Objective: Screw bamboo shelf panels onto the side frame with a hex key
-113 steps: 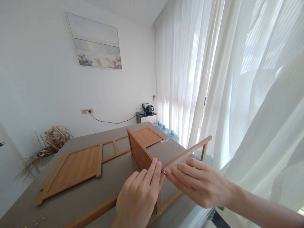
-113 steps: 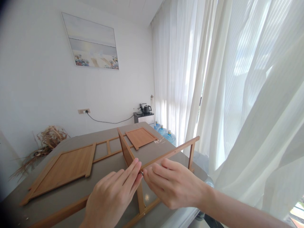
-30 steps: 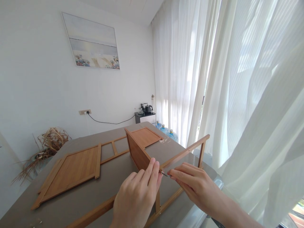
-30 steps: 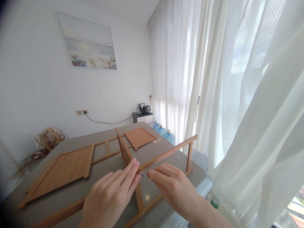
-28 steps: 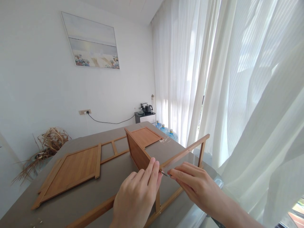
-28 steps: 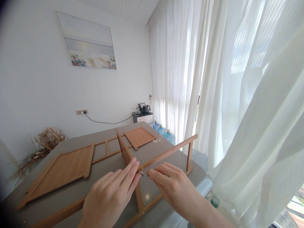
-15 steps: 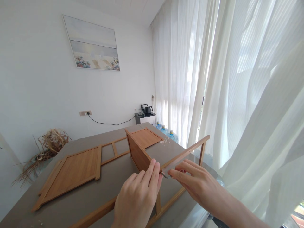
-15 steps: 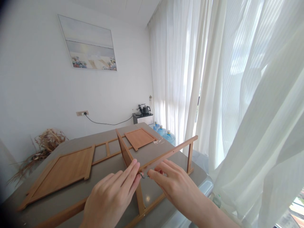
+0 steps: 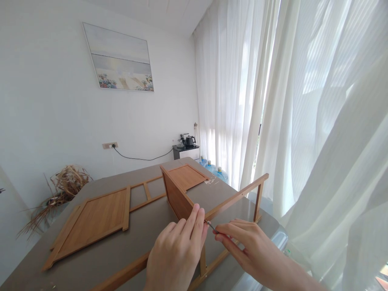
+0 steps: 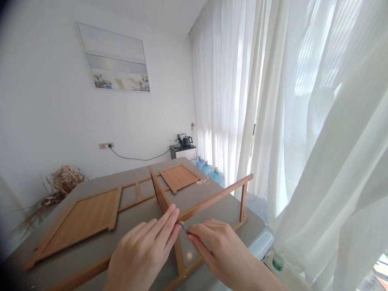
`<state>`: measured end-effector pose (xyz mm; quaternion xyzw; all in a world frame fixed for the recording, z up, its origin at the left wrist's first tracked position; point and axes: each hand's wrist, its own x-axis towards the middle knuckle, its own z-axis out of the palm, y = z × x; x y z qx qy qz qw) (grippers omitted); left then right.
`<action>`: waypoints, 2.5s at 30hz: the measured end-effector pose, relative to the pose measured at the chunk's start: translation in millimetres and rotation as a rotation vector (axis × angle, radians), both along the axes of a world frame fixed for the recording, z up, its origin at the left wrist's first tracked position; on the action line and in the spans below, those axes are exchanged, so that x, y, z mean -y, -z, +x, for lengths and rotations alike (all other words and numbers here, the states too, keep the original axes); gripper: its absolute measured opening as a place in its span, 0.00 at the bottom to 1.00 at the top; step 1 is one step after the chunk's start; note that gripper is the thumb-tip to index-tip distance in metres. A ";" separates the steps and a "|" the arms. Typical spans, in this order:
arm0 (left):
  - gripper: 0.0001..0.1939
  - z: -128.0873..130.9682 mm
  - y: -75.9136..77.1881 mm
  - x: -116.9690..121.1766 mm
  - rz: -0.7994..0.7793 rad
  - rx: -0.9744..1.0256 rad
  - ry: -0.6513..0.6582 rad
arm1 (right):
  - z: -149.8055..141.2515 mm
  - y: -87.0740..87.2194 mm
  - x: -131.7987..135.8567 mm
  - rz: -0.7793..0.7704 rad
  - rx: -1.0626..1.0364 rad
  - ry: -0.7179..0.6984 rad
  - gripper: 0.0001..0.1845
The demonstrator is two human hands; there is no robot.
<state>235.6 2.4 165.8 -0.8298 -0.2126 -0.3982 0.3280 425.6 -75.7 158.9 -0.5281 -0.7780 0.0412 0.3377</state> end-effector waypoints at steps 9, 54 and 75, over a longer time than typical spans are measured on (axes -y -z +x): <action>0.14 -0.9 1.0 -1.5 0.007 -0.017 0.000 | -22.5 18.2 -3.8 -0.116 -0.366 -0.059 0.10; 0.13 -0.1 2.9 -0.2 -0.001 0.013 0.000 | 12.3 19.2 -7.7 0.345 0.131 -0.048 0.11; 0.13 -0.3 2.3 0.1 -0.012 0.001 -0.005 | 2.9 6.4 -1.9 0.071 0.067 0.023 0.10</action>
